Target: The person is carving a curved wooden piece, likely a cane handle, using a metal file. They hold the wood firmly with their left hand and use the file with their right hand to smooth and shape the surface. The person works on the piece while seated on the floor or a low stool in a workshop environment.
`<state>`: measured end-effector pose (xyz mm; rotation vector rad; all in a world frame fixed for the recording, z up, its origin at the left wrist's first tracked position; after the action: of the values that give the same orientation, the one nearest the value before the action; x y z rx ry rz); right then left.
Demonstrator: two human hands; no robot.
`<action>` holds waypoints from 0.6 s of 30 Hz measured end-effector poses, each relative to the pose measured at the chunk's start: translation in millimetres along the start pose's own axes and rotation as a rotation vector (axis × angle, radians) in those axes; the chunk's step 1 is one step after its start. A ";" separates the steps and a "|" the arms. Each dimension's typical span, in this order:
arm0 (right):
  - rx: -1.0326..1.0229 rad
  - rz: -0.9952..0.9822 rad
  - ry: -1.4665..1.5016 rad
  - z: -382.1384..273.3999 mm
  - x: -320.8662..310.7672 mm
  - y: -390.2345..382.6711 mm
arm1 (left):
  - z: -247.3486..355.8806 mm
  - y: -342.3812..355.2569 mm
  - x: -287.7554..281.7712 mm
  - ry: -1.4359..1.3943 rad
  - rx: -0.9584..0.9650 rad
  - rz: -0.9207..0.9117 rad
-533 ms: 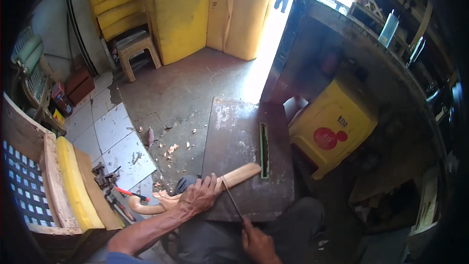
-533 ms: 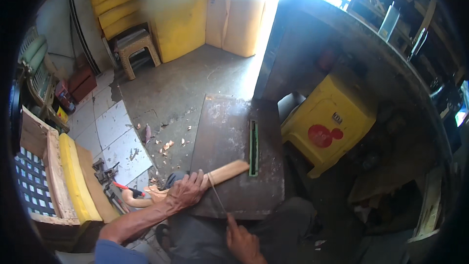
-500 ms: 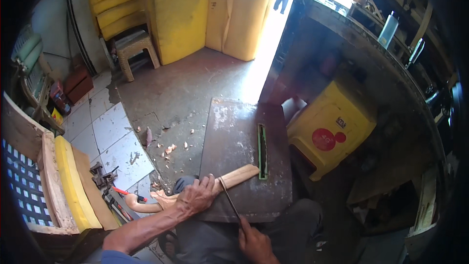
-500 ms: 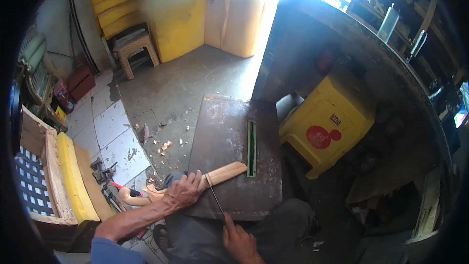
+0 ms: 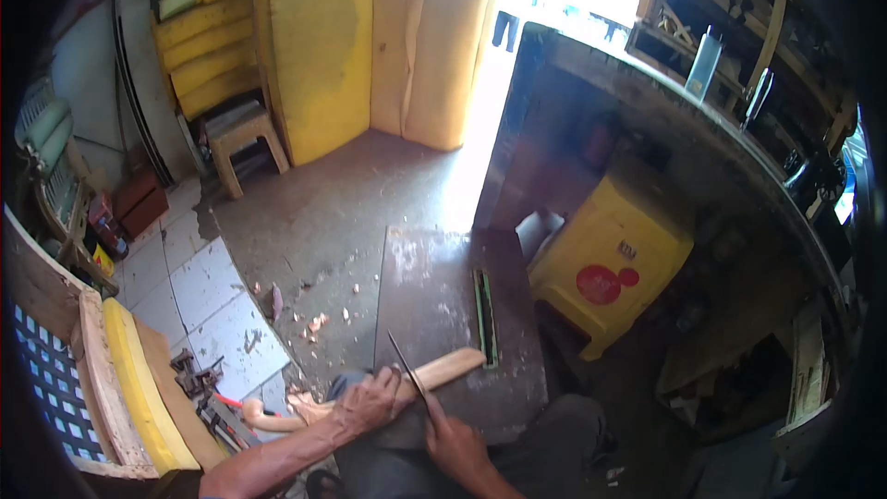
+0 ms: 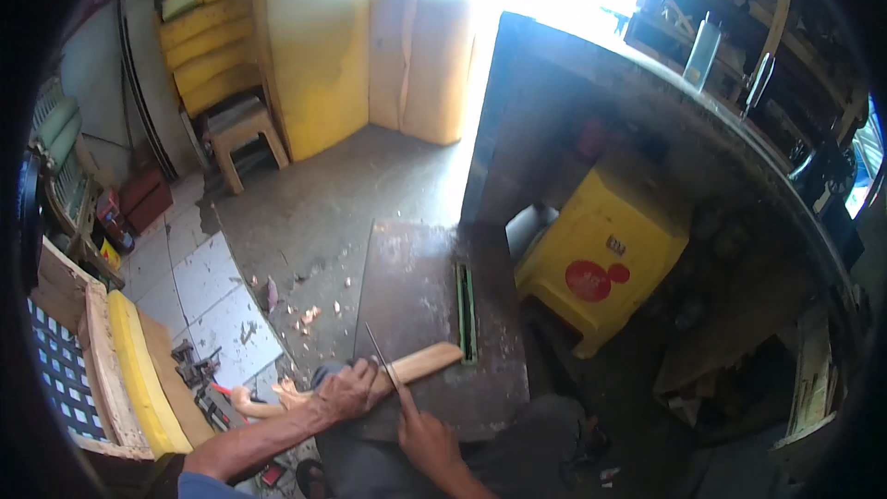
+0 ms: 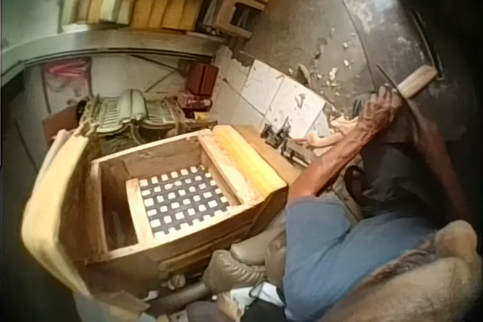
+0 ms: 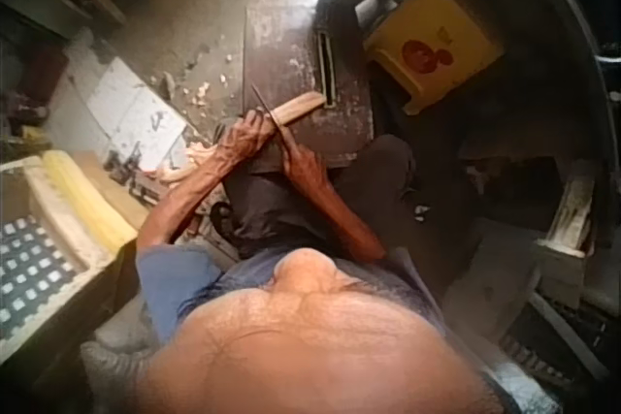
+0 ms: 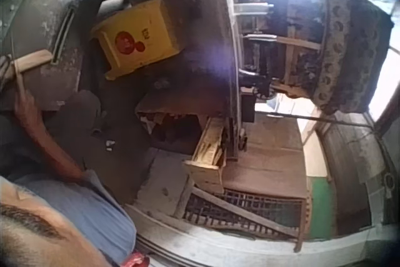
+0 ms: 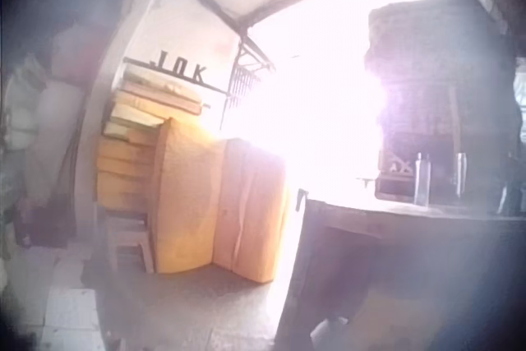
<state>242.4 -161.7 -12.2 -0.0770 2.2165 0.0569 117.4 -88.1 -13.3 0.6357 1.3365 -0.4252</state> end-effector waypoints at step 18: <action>-0.156 0.284 0.068 -14.5 -8.6 -5.9 | -1.7 2.5 10.2 -0.108 0.079 -0.093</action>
<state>236.5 -168.4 3.3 0.1523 2.2735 0.3891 119.6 -84.3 -23.0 0.6088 1.2548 -0.5822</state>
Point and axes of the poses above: each hand's wrist, its own y-axis towards the middle knuckle, its own x-axis out of the palm, z = x × y, the point moved 10 cm from there along y, towards the middle knuckle, and after that the axes turned 5 degrees about y, right-handed, at the moved point
